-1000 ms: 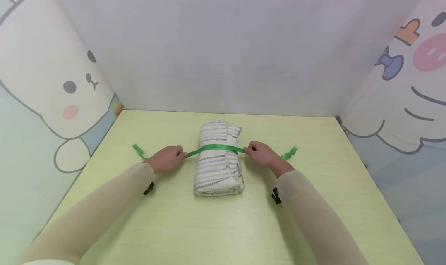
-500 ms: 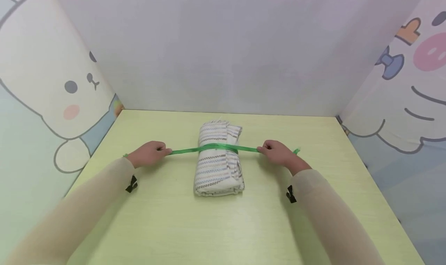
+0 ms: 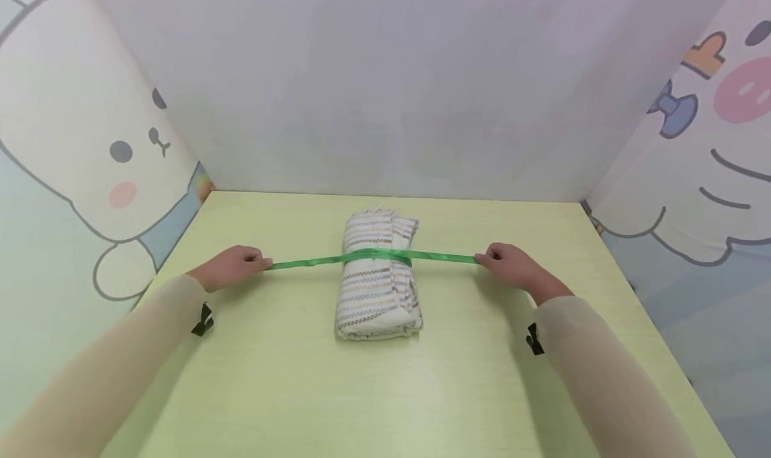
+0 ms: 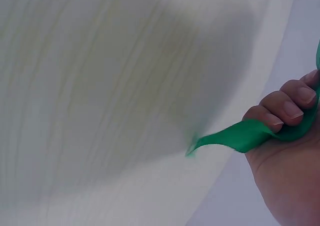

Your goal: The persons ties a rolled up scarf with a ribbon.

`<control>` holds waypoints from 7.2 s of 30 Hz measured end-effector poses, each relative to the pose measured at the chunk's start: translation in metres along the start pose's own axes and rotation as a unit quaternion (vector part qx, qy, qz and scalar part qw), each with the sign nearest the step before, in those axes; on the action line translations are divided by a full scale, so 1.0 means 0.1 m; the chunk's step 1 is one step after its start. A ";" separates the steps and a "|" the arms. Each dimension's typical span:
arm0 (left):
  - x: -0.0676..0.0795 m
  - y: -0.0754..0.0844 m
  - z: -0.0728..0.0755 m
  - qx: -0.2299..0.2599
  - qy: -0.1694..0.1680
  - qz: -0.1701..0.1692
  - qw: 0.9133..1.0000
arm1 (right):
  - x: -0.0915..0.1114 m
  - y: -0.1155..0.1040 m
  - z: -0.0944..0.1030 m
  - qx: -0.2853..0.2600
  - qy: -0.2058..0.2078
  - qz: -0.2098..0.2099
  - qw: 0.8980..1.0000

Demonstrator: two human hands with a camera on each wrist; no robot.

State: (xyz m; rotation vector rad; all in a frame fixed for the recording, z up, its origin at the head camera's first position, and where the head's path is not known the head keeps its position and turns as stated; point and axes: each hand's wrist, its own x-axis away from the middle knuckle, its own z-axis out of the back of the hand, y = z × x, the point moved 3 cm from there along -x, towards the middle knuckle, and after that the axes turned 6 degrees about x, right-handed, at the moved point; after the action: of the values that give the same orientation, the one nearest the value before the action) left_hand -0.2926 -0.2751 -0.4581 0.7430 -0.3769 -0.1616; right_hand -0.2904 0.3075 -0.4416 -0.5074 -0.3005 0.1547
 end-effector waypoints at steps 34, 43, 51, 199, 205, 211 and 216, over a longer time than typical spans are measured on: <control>0.18 -0.42 0.21 -0.158 0.031 0.018 0.987 | 0.13 0.49 0.05 0.158 -0.004 -0.010 0.987; 0.18 -0.22 0.19 -0.169 0.082 -0.003 0.982 | 0.09 0.35 0.05 0.194 0.042 0.003 0.980; 0.23 0.17 0.01 -0.152 0.077 -0.035 0.985 | 0.16 0.03 -0.06 0.163 0.049 0.042 0.985; -0.22 1.26 -1.29 0.891 0.132 -0.020 0.433 | -0.10 -1.37 -0.80 -0.899 0.084 -0.039 0.428; -0.21 1.29 -1.28 0.891 0.126 -0.015 0.435 | -0.10 -1.38 -0.79 -0.905 0.083 -0.056 0.414; -0.23 1.33 -1.25 0.889 0.117 -0.031 0.441 | -0.12 -1.41 -0.77 -0.905 0.075 -0.027 0.417; -0.25 1.42 -1.21 0.879 0.104 -0.047 0.463 | -0.14 -1.45 -0.73 -0.883 0.060 0.011 0.464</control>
State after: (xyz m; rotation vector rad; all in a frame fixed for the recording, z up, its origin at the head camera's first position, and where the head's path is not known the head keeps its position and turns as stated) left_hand -0.2672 -0.0889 -0.4487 2.8765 -0.1226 0.3492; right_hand -0.2695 0.1457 -0.4335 -2.6546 -0.2081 -0.2736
